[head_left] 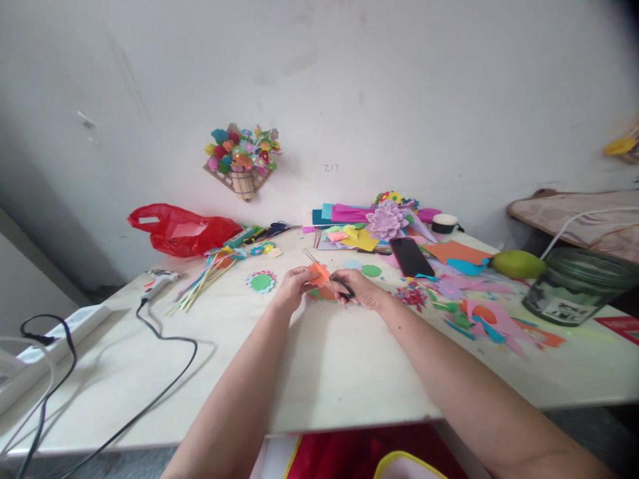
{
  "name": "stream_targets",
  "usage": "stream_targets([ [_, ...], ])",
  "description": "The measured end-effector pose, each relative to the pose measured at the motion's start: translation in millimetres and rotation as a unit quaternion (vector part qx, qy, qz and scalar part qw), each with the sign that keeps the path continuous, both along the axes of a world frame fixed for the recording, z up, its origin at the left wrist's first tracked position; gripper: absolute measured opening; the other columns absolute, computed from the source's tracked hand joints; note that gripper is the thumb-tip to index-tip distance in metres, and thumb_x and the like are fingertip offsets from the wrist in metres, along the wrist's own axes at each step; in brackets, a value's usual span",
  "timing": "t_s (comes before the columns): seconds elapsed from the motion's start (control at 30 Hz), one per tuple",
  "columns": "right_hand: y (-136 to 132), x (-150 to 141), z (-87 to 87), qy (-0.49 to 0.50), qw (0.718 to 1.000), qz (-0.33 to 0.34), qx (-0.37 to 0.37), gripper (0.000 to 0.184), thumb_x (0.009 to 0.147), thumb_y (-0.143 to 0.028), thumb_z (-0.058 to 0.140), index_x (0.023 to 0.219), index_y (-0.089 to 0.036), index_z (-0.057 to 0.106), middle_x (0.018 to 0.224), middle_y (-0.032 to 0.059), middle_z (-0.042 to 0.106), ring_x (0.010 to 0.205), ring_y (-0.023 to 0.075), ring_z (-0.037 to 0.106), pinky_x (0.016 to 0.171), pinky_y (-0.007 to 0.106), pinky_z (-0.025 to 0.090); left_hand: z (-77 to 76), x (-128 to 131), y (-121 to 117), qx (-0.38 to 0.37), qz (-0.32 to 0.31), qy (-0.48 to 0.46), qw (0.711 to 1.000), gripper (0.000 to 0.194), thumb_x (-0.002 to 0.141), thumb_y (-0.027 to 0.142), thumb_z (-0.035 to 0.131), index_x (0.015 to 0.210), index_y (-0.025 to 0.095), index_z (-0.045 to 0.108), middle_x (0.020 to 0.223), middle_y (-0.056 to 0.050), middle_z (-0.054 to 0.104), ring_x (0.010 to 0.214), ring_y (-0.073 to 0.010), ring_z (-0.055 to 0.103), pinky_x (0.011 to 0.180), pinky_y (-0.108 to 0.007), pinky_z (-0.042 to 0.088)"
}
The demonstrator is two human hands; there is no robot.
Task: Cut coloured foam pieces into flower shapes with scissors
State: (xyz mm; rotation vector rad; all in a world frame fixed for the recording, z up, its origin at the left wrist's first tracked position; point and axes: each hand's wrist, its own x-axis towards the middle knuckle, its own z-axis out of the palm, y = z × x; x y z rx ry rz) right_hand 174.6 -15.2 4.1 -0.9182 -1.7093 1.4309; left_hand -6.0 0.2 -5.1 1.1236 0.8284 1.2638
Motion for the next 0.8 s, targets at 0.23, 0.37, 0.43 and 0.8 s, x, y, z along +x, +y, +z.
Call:
stream_targets([
  [0.23,-2.5,-3.0,3.3,0.000,1.000,-0.020,-0.013,0.025,0.067,-0.034,0.070,0.071,-0.013,0.056,0.049,-0.0035,0.054,0.034,0.0043,0.045,0.029,0.015,0.025,0.5,1.7,-0.8,0.005,0.009,-0.001,1.000,0.012,0.057,0.021,0.071,0.054,0.014,0.061,0.058,-0.001,0.061,0.057,-0.0119,0.057,0.062,-0.025,0.045],
  [0.37,-2.4,-3.4,3.3,-0.003,1.000,-0.023,-0.016,0.024,0.068,-0.033,0.069,0.070,-0.013,0.056,0.048,-0.0038,0.054,0.033,0.0042,0.044,0.029,0.015,0.026,0.6,1.9,-0.6,0.000,0.017,-0.002,1.000,0.014,0.055,0.022,0.072,0.054,0.014,0.061,0.059,-0.001,0.061,0.059,-0.0124,0.058,0.063,-0.025,0.046],
  [0.43,-2.1,-3.5,3.1,-0.003,1.000,-0.024,-0.013,0.024,0.067,-0.033,0.070,0.070,-0.013,0.056,0.047,-0.0039,0.053,0.033,0.0044,0.044,0.029,0.015,0.026,0.5,1.6,-0.3,-0.003,0.017,-0.002,1.000,0.014,0.055,0.022,0.073,0.055,0.014,0.062,0.059,-0.001,0.062,0.059,-0.0127,0.058,0.064,-0.025,0.046],
  [0.8,-4.5,-2.5,8.1,-0.019,0.999,-0.034,-0.005,0.028,0.066,-0.036,0.071,0.069,-0.013,0.056,0.047,-0.0043,0.051,0.034,0.0044,0.043,0.033,0.016,0.031,0.3,-3.9,2.7,-0.006,0.023,0.007,1.000,0.009,0.056,0.021,0.072,0.059,0.015,0.065,0.061,0.000,0.062,0.062,-0.0123,0.058,0.061,-0.023,0.044],
])
